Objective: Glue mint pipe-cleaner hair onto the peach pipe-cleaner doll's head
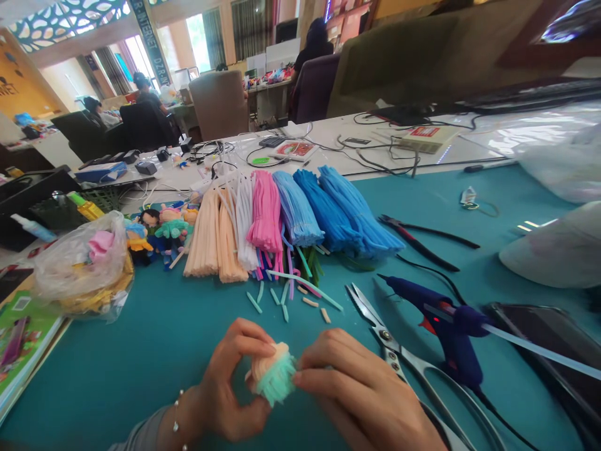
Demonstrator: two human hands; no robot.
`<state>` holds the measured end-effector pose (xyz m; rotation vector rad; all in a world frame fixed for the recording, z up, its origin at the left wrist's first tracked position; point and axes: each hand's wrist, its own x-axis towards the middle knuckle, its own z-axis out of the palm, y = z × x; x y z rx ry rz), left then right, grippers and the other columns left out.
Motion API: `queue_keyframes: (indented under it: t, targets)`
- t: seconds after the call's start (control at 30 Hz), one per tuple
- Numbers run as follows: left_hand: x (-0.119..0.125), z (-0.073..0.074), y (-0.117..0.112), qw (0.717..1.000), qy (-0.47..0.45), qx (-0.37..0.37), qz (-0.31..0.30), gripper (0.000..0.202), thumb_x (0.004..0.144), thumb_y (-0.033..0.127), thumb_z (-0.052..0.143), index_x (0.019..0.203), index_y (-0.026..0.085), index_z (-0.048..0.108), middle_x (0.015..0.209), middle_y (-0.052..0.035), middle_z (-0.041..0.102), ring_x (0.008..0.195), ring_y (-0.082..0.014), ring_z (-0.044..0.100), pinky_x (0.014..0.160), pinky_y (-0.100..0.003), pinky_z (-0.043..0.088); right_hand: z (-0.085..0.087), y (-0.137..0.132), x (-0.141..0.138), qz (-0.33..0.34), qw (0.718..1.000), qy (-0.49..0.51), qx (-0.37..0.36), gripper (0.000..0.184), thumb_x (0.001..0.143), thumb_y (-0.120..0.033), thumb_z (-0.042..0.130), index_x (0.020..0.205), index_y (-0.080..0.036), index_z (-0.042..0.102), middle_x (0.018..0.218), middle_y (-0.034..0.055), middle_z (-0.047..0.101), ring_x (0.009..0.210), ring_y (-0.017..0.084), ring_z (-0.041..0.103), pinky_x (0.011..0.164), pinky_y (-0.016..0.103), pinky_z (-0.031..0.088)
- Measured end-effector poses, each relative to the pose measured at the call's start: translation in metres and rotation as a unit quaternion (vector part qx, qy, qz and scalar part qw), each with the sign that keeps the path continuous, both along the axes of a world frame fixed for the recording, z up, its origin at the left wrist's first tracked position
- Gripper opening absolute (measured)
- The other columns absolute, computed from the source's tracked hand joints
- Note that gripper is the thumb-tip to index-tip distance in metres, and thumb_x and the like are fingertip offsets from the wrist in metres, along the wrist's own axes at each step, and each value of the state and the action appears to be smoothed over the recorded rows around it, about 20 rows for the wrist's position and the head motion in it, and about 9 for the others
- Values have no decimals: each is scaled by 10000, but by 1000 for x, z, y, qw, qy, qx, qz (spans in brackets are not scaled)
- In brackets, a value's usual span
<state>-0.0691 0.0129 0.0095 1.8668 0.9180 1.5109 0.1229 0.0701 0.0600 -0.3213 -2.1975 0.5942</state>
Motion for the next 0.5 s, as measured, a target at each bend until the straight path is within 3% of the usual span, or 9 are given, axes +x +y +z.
queue_keyframes:
  t: [0.13, 0.5]
  targets:
    - [0, -1, 0, 1000, -3, 0, 0, 480, 707, 122, 575, 1171, 212, 489, 1014, -94, 514, 915, -231, 520, 740, -341, 468, 6, -1, 1, -27, 999, -12, -43, 194, 873, -23, 497, 949, -197, 536, 814, 41, 608, 733, 152, 541, 655, 290, 445]
    - [1, 0, 0, 1000, 12, 7, 2, 434, 746, 165, 581, 1163, 224, 478, 990, -93, 508, 894, -235, 515, 704, -348, 473, 5, 7, 3, -11, 998, -44, 35, 191, 921, -90, 413, 901, -204, 564, 782, 36, 582, 695, 168, 493, 634, 321, 366]
